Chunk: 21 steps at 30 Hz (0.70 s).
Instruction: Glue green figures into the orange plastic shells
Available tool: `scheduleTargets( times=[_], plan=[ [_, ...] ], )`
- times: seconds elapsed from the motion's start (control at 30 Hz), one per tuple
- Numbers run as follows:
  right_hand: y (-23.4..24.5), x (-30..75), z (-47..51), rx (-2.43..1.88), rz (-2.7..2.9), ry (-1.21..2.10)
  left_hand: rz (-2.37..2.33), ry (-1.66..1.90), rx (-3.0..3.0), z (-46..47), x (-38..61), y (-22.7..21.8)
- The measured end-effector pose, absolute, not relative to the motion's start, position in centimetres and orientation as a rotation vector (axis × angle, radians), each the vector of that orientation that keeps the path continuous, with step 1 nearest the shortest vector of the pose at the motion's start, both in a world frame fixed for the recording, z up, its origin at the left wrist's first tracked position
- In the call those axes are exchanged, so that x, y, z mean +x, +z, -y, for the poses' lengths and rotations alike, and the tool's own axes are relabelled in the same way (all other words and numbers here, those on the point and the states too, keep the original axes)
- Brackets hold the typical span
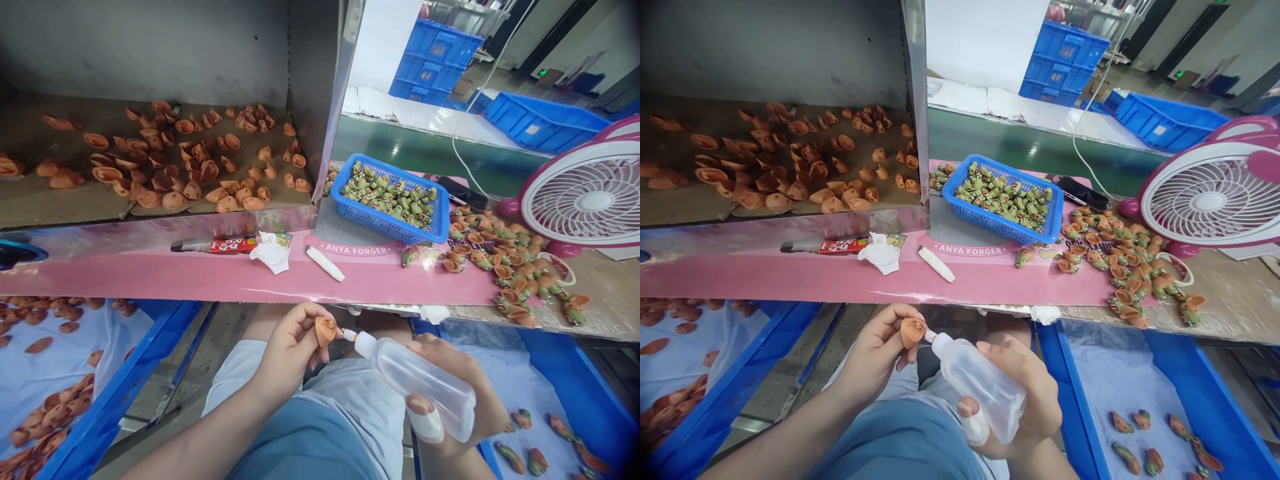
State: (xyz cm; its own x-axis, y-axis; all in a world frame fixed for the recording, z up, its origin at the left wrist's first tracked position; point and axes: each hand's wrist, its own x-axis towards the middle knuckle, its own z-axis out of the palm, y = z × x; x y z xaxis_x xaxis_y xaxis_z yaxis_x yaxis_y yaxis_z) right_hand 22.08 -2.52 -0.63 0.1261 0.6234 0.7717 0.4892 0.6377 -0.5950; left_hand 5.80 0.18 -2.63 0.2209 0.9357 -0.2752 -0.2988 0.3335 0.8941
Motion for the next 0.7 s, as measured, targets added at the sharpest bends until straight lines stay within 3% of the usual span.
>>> scheduleTargets(
  times=[0.7],
  plan=[
    [-0.80,21.78,2.71,-1.055,1.562,0.221,-0.986,1.022,0.832,-0.47,5.30,-3.34]
  ],
)
